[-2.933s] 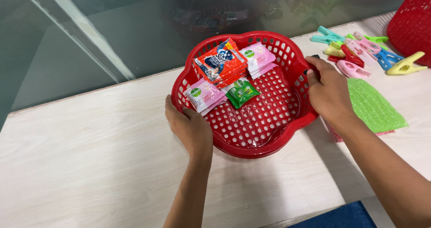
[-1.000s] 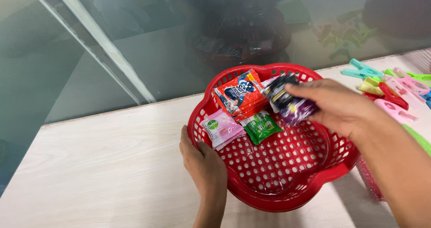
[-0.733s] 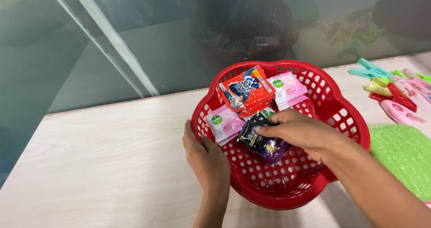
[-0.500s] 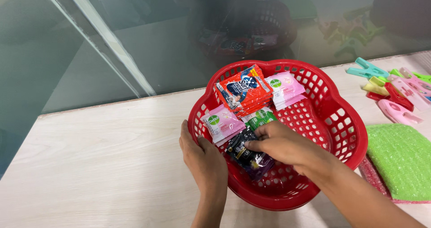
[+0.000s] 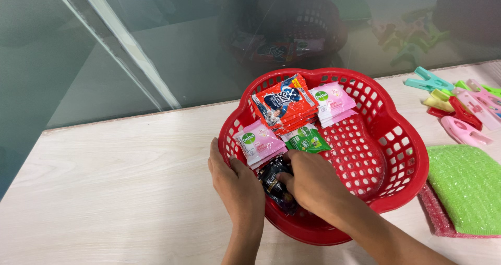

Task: The person arranges small detergent and soap packets inside a red plastic basket on a white table. They repeatedly pick up, inspect, and reposition packets of different brands and colors, stacking them neatly within the basket.

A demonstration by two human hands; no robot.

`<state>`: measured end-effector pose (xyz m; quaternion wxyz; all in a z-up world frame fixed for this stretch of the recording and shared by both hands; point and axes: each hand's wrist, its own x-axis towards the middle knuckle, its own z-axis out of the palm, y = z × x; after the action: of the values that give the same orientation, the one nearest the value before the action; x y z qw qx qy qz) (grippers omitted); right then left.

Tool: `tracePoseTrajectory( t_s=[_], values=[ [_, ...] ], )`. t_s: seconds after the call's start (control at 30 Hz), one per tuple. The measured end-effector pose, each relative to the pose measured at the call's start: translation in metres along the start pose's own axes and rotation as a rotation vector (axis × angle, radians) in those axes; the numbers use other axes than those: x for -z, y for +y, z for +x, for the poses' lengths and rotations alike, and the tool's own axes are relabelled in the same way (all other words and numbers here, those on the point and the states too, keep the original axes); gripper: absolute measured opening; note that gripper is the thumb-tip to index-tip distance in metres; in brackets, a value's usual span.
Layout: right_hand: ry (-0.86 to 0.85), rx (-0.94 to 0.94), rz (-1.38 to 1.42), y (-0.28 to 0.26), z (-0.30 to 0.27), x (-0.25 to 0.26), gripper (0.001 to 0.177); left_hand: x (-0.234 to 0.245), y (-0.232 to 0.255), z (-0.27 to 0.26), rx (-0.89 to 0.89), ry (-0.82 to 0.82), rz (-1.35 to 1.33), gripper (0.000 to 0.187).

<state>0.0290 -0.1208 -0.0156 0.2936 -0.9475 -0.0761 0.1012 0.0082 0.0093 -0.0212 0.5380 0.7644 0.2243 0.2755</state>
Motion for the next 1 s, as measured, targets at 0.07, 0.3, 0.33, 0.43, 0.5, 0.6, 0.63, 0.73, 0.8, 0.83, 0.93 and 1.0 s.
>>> tracePoseTrajectory(
  t_s=[0.07,0.3,0.33,0.43,0.5,0.6,0.63,0.73,0.8,0.83,0.93,1.0],
  values=[
    [0.028,-0.008,-0.08,-0.004,-0.002,0.007,0.038,0.0,0.001,0.0,0.018,0.0,0.013,0.051],
    [0.296,-0.03,-0.081,0.012,0.014,0.045,0.034,0.0,0.002,0.0,0.041,-0.005,-0.012,0.051],
    [0.329,-0.036,-0.087,0.019,0.018,0.048,0.036,0.0,0.002,0.0,0.027,0.0,-0.01,0.051],
    [0.171,-0.143,-0.001,0.035,0.031,0.048,0.044,0.0,0.001,0.001,-0.005,0.009,0.0,0.051],
    [0.121,-0.186,0.046,0.042,0.038,0.042,0.048,0.0,0.0,0.0,-0.016,0.01,0.0,0.051],
    [0.051,-0.26,0.173,0.05,0.048,0.038,0.047,0.0,0.002,0.0,0.037,-0.009,0.002,0.051],
    [0.027,-0.285,0.223,0.052,0.05,0.039,0.046,0.0,0.002,0.0,0.039,-0.01,0.0,0.051],
    [-0.059,-0.289,0.506,0.055,0.044,0.045,0.031,0.002,0.003,0.0,0.045,-0.013,-0.006,0.052],
    [-0.069,-0.323,0.544,0.055,0.038,0.054,0.025,0.001,0.004,0.0,0.047,-0.015,-0.008,0.051],
    [-0.073,-0.342,0.564,0.054,0.034,0.06,0.022,0.001,0.004,0.0,0.042,-0.013,-0.004,0.052],
    [-0.089,-0.308,0.595,0.048,0.026,0.071,0.022,0.001,0.006,0.0,0.043,-0.019,-0.008,0.052],
    [-0.202,-0.354,0.646,0.044,0.021,0.075,0.024,0.002,0.008,-0.001,0.065,-0.033,-0.032,0.051]
  ],
)
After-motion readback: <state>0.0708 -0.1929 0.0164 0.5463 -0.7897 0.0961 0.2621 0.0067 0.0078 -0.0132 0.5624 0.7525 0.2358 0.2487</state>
